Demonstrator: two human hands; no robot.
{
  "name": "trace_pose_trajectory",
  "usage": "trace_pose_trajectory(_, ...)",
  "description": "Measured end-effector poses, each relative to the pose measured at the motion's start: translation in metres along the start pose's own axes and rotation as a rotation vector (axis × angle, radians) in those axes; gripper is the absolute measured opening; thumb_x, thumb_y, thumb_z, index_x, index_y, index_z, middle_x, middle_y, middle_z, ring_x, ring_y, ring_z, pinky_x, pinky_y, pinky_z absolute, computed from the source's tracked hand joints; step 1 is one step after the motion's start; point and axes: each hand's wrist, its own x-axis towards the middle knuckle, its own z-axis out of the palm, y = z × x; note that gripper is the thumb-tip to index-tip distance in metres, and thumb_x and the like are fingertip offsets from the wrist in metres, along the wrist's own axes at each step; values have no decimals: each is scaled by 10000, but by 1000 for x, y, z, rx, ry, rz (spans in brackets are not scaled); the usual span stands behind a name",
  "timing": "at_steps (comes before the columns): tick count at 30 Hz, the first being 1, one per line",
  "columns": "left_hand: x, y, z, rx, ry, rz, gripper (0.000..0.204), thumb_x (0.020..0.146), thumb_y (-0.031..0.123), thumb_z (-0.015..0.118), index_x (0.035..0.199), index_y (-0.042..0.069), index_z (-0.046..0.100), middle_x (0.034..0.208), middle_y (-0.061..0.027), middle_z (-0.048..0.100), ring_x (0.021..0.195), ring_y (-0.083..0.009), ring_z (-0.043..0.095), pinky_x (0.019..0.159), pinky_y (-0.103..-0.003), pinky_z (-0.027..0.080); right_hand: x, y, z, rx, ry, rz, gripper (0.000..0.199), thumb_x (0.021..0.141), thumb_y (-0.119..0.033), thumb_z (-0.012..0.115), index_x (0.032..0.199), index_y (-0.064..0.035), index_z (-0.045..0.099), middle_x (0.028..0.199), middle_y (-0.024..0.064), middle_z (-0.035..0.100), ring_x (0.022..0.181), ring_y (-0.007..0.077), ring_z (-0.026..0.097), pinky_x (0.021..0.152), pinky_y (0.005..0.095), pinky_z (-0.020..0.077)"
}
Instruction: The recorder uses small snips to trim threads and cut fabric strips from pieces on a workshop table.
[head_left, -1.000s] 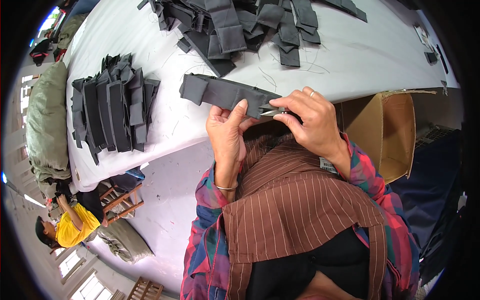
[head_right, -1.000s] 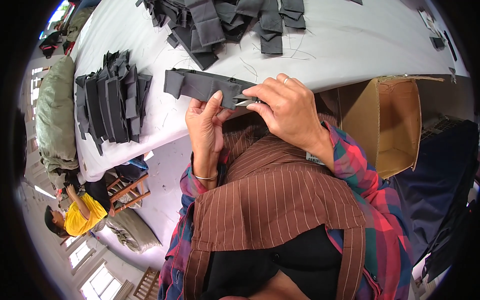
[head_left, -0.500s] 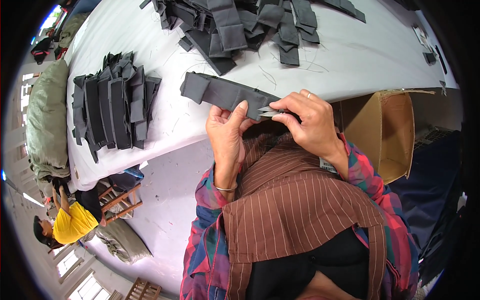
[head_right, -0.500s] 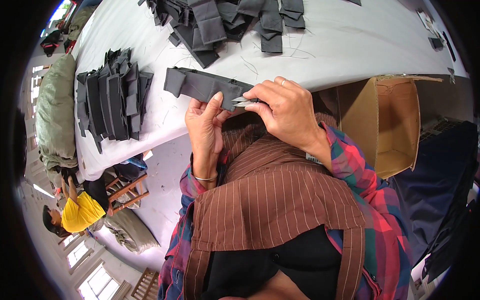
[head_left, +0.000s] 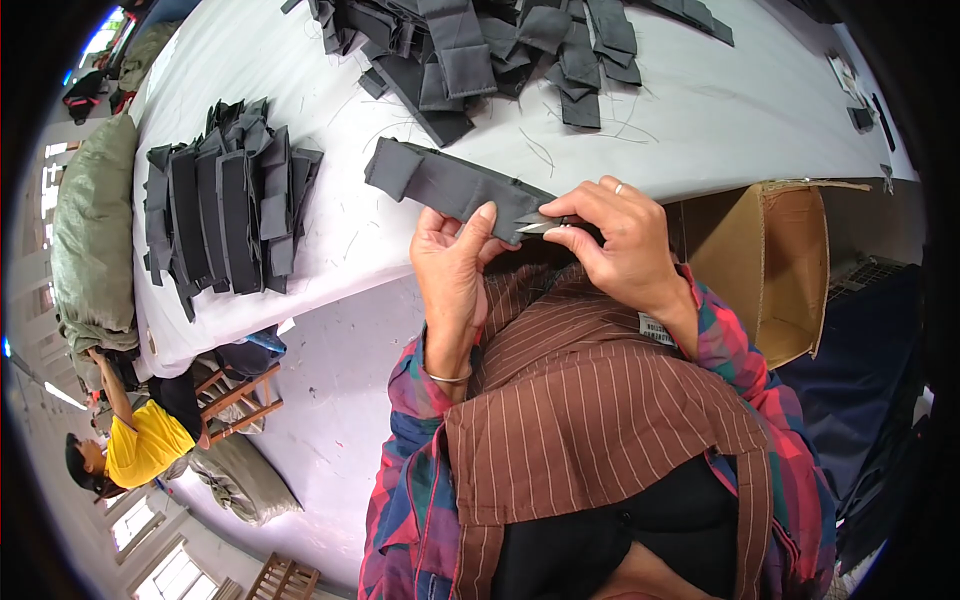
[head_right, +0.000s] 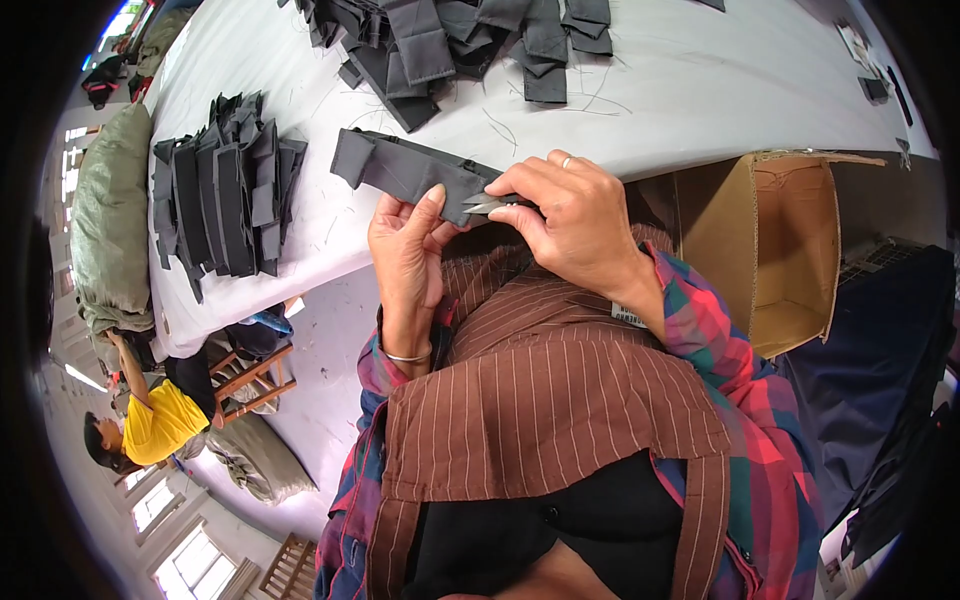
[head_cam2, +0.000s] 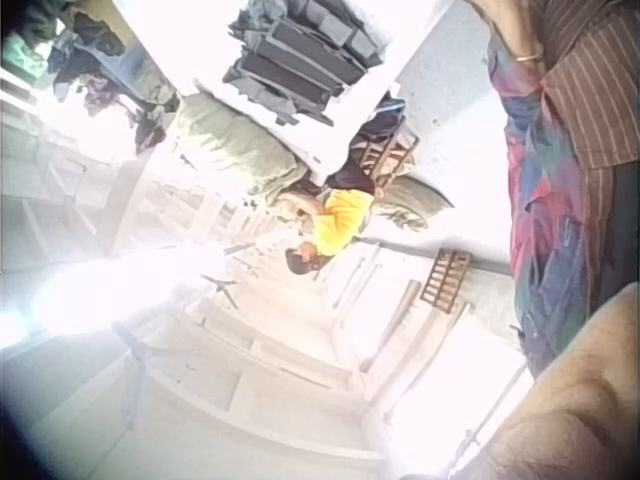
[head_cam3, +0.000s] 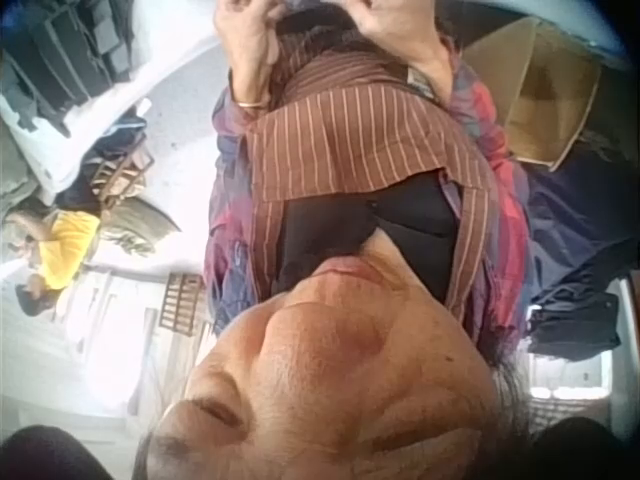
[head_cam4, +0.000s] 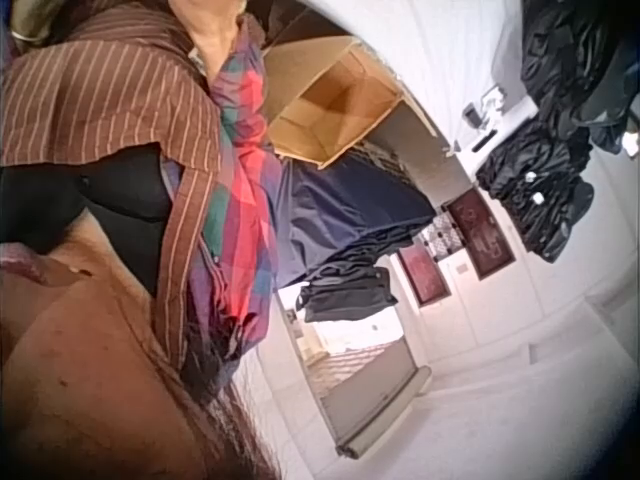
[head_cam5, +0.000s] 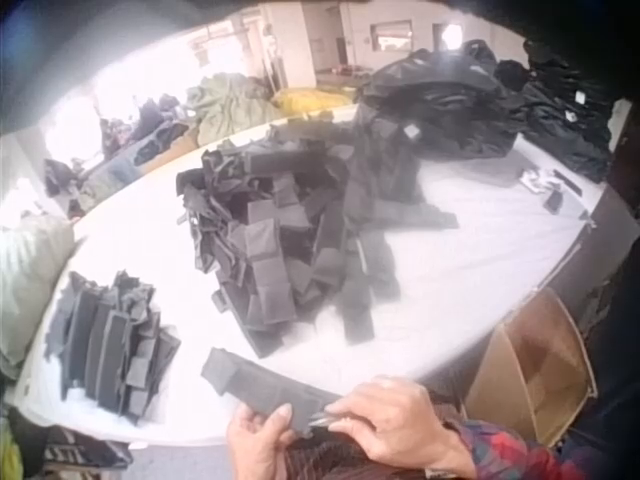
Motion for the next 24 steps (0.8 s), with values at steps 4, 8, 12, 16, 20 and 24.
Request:
trace_pose_trajectory(4,-1,0,-1,-2,-5,1,235,874,8,620,1081,-10,510,1009,-128,628,784,-177,647,591,-290,559,-1,0,-3,-31,-69,0,170,703,-96,743,850,-55,666,759,56,642,645,232,544,593,325,435)
trace_pose_trajectory(8,-2,1,-2,31,30,30,222,883,40,619,1085,-4,536,969,-99,643,763,-166,651,586,-279,548,1,2,-2,-51,46,12,155,713,-157,740,816,-97,641,719,22,626,630,217,544,592,328,435)
trace_pose_trajectory(12,-2,2,-2,31,6,17,227,886,35,611,1094,-4,531,962,-106,646,739,-172,654,577,-278,545,5,1,-6,-116,45,1,162,715,-110,740,850,-62,664,742,51,621,662,233,552,591,334,431)
trace_pose_trajectory(16,-2,2,0,26,7,17,240,885,30,609,1105,-6,522,964,-113,649,720,-175,656,572,-276,543,7,3,-4,-201,91,-42,153,717,-155,737,830,-105,646,728,12,620,645,216,544,596,326,437)
trace_pose_trajectory(20,-2,2,-1,39,13,21,246,885,29,609,1110,-7,517,963,-115,648,723,-175,655,570,-276,542,7,3,-4,-217,95,-56,153,712,-155,739,823,-105,648,734,10,622,646,214,545,596,326,438)
trace_pose_trajectory(24,-1,3,-1,24,13,19,248,887,31,609,1112,-8,512,952,-115,648,714,-175,654,563,-274,539,8,2,-5,-224,81,-61,146,714,-151,738,820,-104,650,736,8,626,647,211,547,599,321,440)
